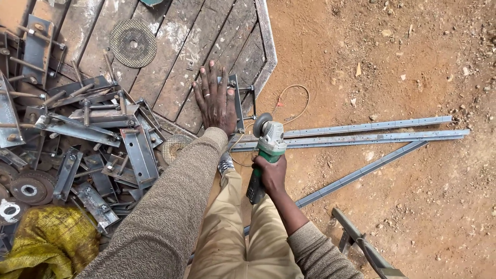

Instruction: Using a handheld angle grinder to smooth the edges of small metal brackets and components.

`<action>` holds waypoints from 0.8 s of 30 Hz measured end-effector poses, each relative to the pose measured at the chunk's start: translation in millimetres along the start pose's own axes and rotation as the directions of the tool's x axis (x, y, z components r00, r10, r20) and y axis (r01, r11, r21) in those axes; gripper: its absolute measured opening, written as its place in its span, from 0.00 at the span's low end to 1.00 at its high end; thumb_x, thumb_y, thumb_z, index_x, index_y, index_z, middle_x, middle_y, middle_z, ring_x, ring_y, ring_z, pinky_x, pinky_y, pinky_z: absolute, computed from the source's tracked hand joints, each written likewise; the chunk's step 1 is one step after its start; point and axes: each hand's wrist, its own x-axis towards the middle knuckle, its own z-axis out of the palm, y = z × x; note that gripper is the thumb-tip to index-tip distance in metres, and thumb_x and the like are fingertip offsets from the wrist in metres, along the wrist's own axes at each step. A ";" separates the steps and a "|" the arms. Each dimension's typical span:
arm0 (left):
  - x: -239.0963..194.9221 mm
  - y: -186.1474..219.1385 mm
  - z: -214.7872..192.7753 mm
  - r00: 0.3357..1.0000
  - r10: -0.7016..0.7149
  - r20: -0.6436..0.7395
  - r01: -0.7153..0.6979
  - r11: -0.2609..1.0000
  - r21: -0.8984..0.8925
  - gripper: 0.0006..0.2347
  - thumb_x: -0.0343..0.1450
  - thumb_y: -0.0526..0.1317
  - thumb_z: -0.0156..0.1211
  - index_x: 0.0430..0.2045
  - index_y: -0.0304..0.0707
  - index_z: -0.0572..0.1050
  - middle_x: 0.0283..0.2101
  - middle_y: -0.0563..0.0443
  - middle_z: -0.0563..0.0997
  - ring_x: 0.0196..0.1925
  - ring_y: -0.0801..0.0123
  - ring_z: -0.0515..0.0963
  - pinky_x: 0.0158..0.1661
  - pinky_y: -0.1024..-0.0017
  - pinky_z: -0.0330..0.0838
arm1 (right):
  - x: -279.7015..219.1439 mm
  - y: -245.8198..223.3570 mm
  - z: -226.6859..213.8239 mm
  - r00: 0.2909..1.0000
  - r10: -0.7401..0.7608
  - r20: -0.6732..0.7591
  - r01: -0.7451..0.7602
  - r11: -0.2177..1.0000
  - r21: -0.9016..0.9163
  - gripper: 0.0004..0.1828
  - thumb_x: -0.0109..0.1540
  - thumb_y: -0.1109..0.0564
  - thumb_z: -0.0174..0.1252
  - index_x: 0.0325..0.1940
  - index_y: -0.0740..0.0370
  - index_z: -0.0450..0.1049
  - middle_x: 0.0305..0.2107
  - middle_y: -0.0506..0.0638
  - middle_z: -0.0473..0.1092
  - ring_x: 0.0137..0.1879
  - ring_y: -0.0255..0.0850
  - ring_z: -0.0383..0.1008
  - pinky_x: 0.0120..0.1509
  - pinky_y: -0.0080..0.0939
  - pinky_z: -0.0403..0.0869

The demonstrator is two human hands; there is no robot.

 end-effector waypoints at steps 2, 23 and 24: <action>2.6 1.4 -3.1 0.999 0.010 0.037 -0.010 1.000 0.013 0.24 0.82 0.50 0.31 0.75 0.50 0.52 0.80 0.50 0.39 0.81 0.56 0.33 0.74 0.45 0.21 | 4.1 -8.2 -10.1 0.998 0.067 0.004 -0.067 0.995 -0.075 0.29 0.48 0.57 0.69 0.49 0.67 0.66 0.28 0.58 0.72 0.31 0.50 0.77 0.42 0.51 0.77; 55.7 -4.1 -25.3 0.778 0.502 0.377 -0.529 0.848 -0.037 0.22 0.80 0.52 0.38 0.73 0.69 0.54 0.80 0.66 0.44 0.81 0.65 0.37 0.71 0.37 0.19 | 27.6 -89.4 -57.2 0.996 0.002 0.092 0.037 0.905 -0.423 0.32 0.47 0.55 0.72 0.50 0.69 0.69 0.34 0.66 0.73 0.41 0.57 0.78 0.51 0.58 0.74; 55.7 -3.1 -29.1 0.779 0.499 0.380 -0.528 0.849 -0.034 0.22 0.80 0.52 0.38 0.73 0.69 0.54 0.80 0.66 0.44 0.81 0.65 0.37 0.71 0.37 0.19 | 33.4 -87.4 -57.5 0.995 0.005 0.095 0.036 0.906 -0.421 0.32 0.47 0.55 0.72 0.50 0.69 0.69 0.34 0.66 0.73 0.41 0.57 0.78 0.51 0.58 0.74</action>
